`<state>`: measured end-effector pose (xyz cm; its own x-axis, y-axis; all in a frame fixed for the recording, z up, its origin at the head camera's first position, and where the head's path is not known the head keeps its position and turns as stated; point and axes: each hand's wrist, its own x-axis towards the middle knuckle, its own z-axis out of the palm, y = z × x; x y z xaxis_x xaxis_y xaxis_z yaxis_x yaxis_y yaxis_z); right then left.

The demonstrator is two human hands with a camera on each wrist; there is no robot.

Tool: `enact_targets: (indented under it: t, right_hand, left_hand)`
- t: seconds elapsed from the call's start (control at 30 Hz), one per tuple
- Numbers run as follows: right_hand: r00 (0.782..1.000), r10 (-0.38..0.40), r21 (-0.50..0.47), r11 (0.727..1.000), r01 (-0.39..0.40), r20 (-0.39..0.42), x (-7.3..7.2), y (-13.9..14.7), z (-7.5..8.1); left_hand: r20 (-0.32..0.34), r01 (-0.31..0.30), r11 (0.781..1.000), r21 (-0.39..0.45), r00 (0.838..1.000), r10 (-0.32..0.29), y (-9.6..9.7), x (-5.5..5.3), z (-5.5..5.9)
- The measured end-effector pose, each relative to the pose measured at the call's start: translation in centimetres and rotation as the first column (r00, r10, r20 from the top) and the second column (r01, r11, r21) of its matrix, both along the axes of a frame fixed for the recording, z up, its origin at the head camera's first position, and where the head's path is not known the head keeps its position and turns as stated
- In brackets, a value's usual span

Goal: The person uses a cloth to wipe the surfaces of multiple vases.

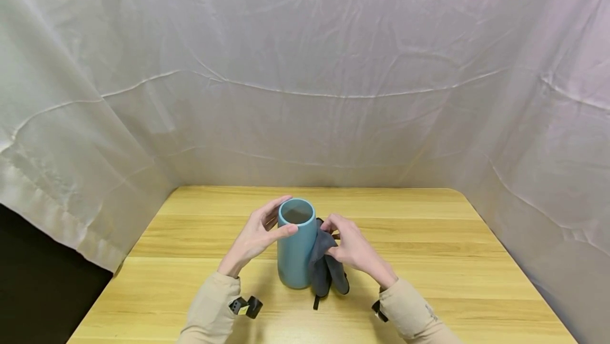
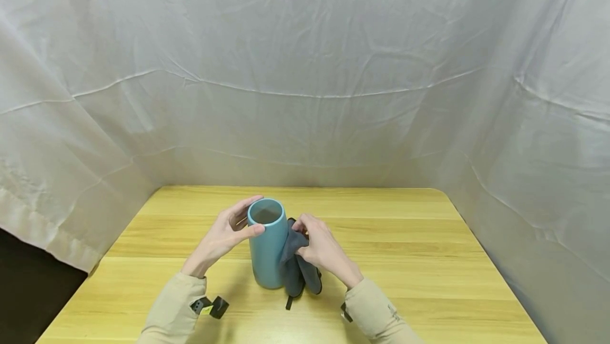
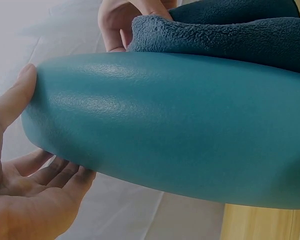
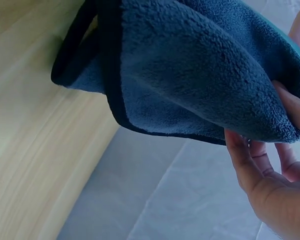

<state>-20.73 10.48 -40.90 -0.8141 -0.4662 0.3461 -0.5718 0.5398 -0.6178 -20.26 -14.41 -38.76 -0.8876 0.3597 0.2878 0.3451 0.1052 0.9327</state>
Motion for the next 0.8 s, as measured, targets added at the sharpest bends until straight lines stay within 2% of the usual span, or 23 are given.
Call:
enact_targets:
  t: [0.3,0.47,0.63,0.7,0.8]
  right_hand:
    - [1.0,0.012,-0.107,0.994,-0.01,0.018,0.2,-0.1,-0.3]
    - [0.999,0.033,-0.224,0.974,-0.041,-0.041,0.2,-0.2,0.1]
    - [0.988,0.037,-0.34,0.936,-0.087,-0.15,0.1,-0.5,0.7]
    - [0.982,0.045,-0.372,0.921,-0.112,-0.183,0.0,-0.6,0.9]
    - [0.978,0.054,-0.387,0.913,-0.13,-0.202,0.0,-0.6,1.0]
  left_hand:
    - [0.003,0.003,1.0,0.005,1.0,-0.003,0.0,0.0,0.0]
    - [-0.005,0.008,1.0,0.011,1.0,-0.008,-0.1,0.0,0.0]
    - [-0.007,0.007,1.0,0.016,1.0,-0.007,0.0,0.0,0.0]
    - [-0.008,0.007,1.0,0.018,1.0,-0.007,0.0,-0.1,0.0]
    - [-0.007,0.005,1.0,0.015,1.0,-0.005,0.0,0.0,0.0]
